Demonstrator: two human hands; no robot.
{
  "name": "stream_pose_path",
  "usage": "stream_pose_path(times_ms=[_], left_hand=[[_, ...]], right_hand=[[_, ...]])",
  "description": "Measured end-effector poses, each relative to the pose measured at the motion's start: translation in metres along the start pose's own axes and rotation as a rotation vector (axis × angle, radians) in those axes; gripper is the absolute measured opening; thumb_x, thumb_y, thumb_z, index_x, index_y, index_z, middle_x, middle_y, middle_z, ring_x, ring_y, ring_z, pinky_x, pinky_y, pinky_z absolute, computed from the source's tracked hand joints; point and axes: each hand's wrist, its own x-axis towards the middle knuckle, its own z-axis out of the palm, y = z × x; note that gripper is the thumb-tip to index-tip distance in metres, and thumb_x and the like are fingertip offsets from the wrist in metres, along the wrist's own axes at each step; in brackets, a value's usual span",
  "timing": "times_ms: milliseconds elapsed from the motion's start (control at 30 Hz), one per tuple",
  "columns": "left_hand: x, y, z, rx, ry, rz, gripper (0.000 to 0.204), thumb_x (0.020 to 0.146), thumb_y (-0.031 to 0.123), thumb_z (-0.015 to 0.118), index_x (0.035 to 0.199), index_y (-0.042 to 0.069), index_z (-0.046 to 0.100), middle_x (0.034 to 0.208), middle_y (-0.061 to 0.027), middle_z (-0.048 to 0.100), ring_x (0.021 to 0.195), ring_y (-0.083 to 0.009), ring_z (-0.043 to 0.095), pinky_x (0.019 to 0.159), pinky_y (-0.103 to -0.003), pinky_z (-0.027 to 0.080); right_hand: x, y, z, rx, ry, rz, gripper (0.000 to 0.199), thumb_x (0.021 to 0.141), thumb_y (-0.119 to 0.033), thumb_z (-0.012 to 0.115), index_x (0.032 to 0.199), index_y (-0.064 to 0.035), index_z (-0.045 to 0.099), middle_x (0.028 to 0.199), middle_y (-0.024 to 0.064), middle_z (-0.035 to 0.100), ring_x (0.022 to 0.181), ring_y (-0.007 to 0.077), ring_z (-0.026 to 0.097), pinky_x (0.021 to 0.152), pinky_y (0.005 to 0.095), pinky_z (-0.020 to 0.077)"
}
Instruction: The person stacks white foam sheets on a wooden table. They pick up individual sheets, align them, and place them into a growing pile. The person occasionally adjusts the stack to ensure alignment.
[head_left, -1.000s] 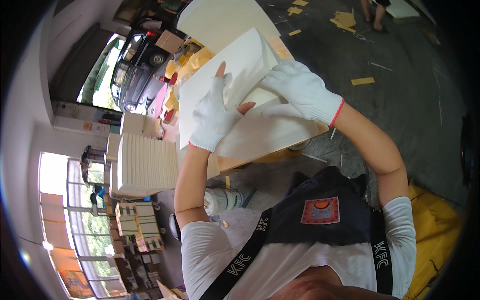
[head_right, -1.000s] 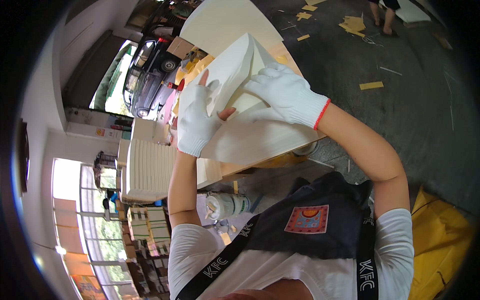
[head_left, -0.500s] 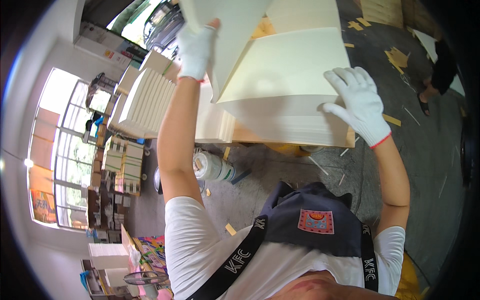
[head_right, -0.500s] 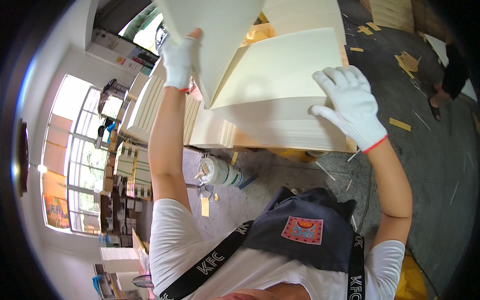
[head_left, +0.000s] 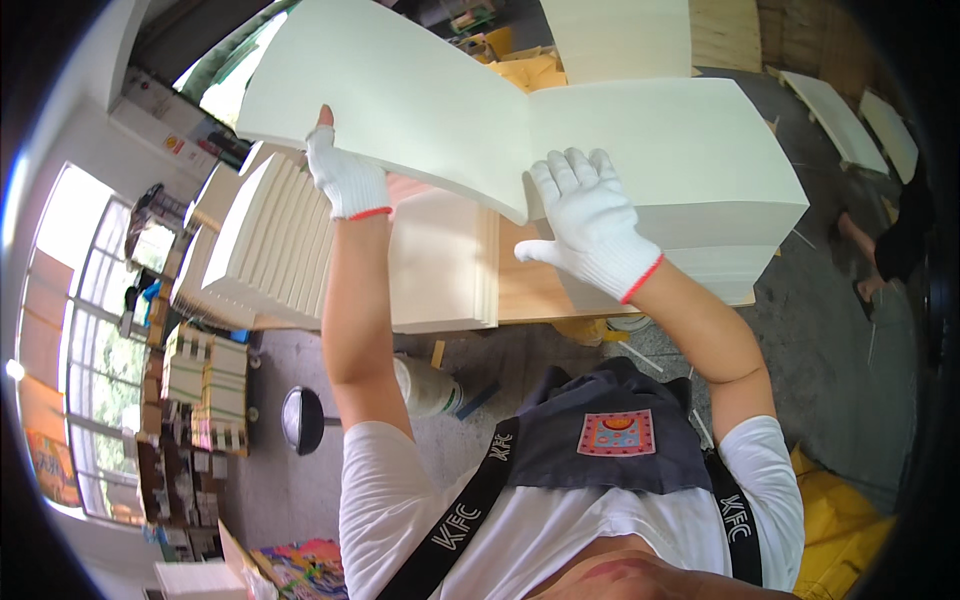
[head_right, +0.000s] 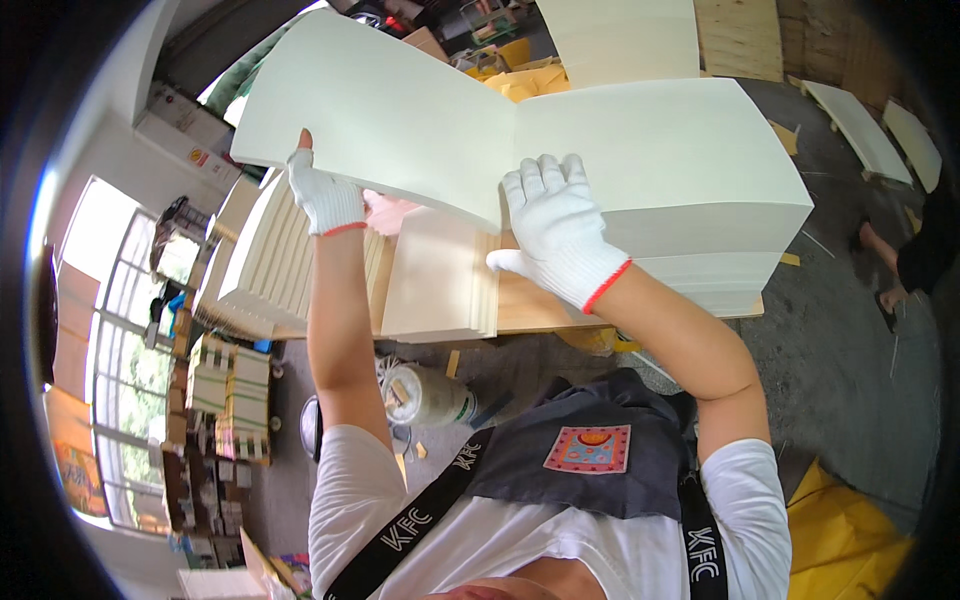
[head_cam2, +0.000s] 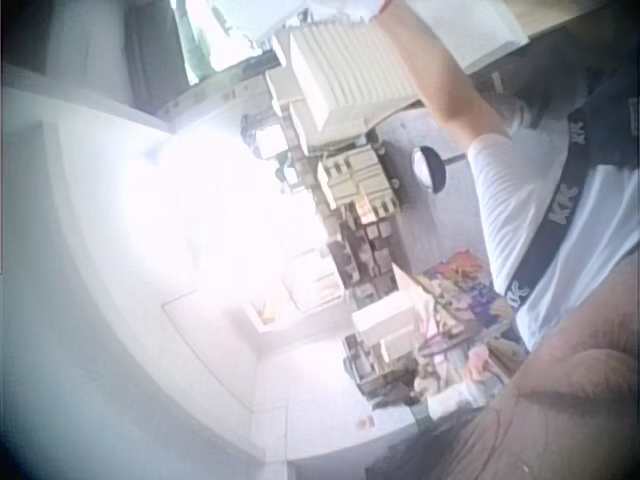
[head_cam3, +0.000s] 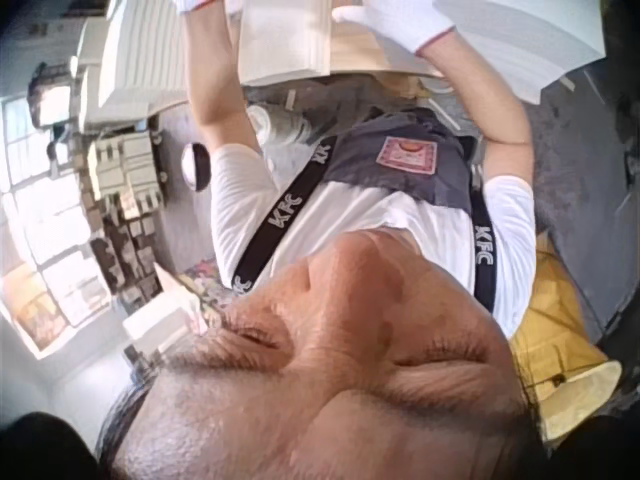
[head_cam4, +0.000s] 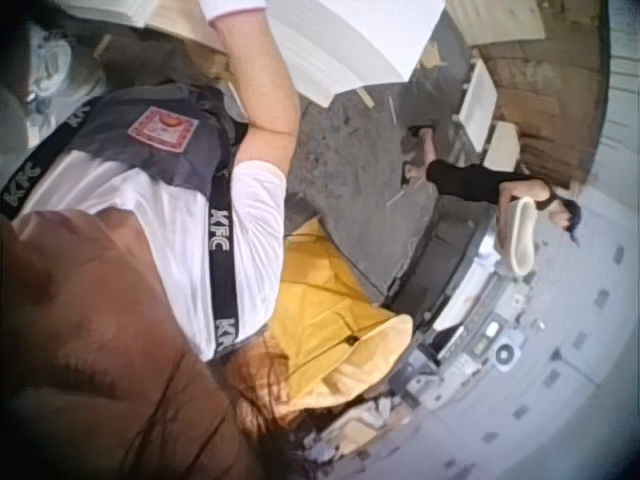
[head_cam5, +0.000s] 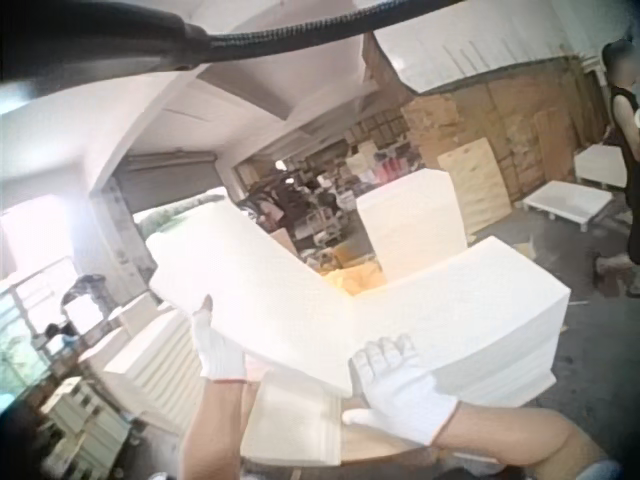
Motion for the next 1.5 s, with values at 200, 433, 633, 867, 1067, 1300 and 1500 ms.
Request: stream_pose_path(times_ms=[200,433,633,867,1067,1300,1500], left_hand=[[-0.011,-0.017,-0.032,-0.017,0.066,0.023,0.043,0.102,0.029,0.051,0.135,0.001,0.052,0.136,-0.0137,0.056,0.123,-0.0281,0.054,0.103,-0.04,0.045],[0.024,-0.011,-0.091,-0.202,0.202,-0.092,0.045,0.101,0.033,0.053,0.135,0.004,0.053,0.133,-0.0114,0.059,0.118,-0.028,0.058,0.101,-0.04,0.05],[0.009,0.007,-0.149,-0.165,0.118,0.032,0.048,0.102,0.036,0.046,0.137,0.004,0.05,0.133,-0.0113,0.058,0.12,-0.0266,0.057,0.103,-0.04,0.048],[-0.006,0.024,-0.151,-0.125,0.123,0.073,0.049,0.102,0.036,0.042,0.136,0.002,0.051,0.131,-0.0119,0.058,0.119,-0.0253,0.057,0.101,-0.038,0.049],[-0.014,0.036,-0.149,0.027,0.136,0.13,0.048,0.103,0.035,0.039,0.135,0.002,0.051,0.129,-0.013,0.058,0.117,-0.0252,0.059,0.098,-0.038,0.051],[-0.007,0.03,-0.134,-0.08,0.061,0.105,0.049,0.101,0.037,0.045,0.137,0.004,0.051,0.13,-0.0133,0.057,0.116,-0.0271,0.059,0.097,-0.039,0.052],[0.014,0.015,-0.11,-0.152,0.01,0.071,0.051,0.098,0.039,0.055,0.136,0.005,0.051,0.131,-0.0124,0.057,0.116,-0.0285,0.058,0.096,-0.04,0.052]], right_hand=[[0.01,-0.021,0.042,-0.083,0.077,0.101,0.09,0.073,-0.054,0.079,0.141,-0.0037,0.047,0.145,0.0158,0.049,0.138,0.0309,0.042,0.119,0.0488,0.0239],[0.008,-0.026,0.046,-0.167,0.066,0.083,0.089,0.076,-0.053,0.076,0.144,-0.006,0.045,0.146,0.0165,0.048,0.14,0.0319,0.04,0.12,0.0494,0.0221],[0.024,-0.051,0.02,-0.136,0.103,0.067,0.096,0.075,-0.059,0.074,0.151,-0.0112,0.039,0.15,0.0178,0.045,0.141,0.0364,0.039,0.12,0.0514,0.0224],[0.057,-0.097,0.033,-0.168,0.012,-0.079,0.1,0.069,-0.04,0.085,0.154,-0.0165,0.037,0.149,0.0203,0.046,0.138,0.0381,0.042,0.119,0.0522,0.0266],[0.024,-0.087,-0.001,0.085,0.295,-0.038,0.053,0.083,-0.03,0.076,0.131,-0.0118,0.062,0.129,0.0141,0.064,0.121,0.0312,0.059,0.104,0.0412,0.0439],[0.006,-0.062,-0.043,-0.08,0.762,-0.167,0.031,0.086,-0.019,0.072,0.115,-0.0074,0.072,0.116,0.0116,0.071,0.109,0.0292,0.065,0.091,0.0369,0.0503],[0.094,-0.088,-0.066,-0.283,0.68,-0.347,0.019,0.085,-0.013,0.065,0.103,-0.0085,0.069,0.105,0.0103,0.068,0.104,0.0289,0.063,0.092,0.041,0.049]])
